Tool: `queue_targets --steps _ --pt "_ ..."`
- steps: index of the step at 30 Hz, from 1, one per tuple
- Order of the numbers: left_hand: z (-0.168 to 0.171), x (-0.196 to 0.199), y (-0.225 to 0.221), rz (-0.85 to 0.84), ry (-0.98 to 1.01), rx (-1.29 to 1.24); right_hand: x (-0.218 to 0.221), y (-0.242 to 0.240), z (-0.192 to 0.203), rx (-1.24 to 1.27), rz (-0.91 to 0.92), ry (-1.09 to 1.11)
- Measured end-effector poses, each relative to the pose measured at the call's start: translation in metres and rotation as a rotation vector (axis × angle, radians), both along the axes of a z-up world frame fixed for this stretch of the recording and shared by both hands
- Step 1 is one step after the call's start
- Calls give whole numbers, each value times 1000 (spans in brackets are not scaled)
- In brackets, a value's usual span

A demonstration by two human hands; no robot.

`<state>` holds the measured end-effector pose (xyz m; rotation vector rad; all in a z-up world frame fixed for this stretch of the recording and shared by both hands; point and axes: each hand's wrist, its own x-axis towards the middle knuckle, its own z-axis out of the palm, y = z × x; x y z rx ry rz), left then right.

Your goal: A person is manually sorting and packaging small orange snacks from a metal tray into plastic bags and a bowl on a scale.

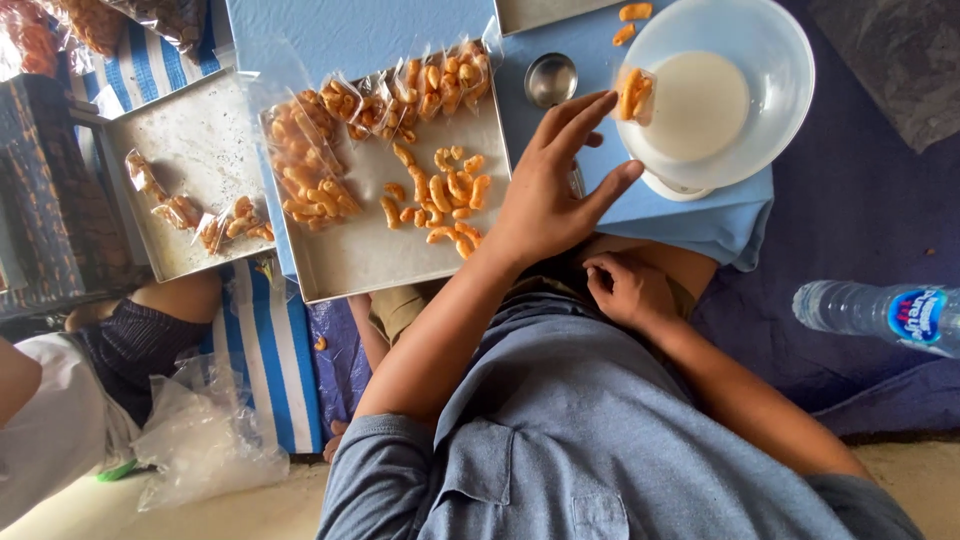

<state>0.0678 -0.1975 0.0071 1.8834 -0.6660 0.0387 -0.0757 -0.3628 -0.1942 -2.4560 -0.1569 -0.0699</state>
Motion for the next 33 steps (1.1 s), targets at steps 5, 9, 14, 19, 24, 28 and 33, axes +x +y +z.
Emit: queue_targets --steps 5,9,14,19,24,28,33 --pt "24 -21 35 40 191 76 -4 -1 3 -28 -7 121" --pt "9 -30 74 185 78 -98 -7 -4 -13 -34 -4 7" --pt "-25 -44 161 792 -408 -17 -9 -4 -14 -85 -11 16" --pt "-110 -108 267 1332 -493 76 -3 3 6 -63 -20 104" --pt "-215 -173 303 1619 -231 127 -4 2 -10 -98 -37 169" --pt "-272 -216 289 1422 168 547 -9 1 -22 -134 -47 212" --pt "-272 -206 284 1460 433 460 -8 2 -22 -152 -40 229"
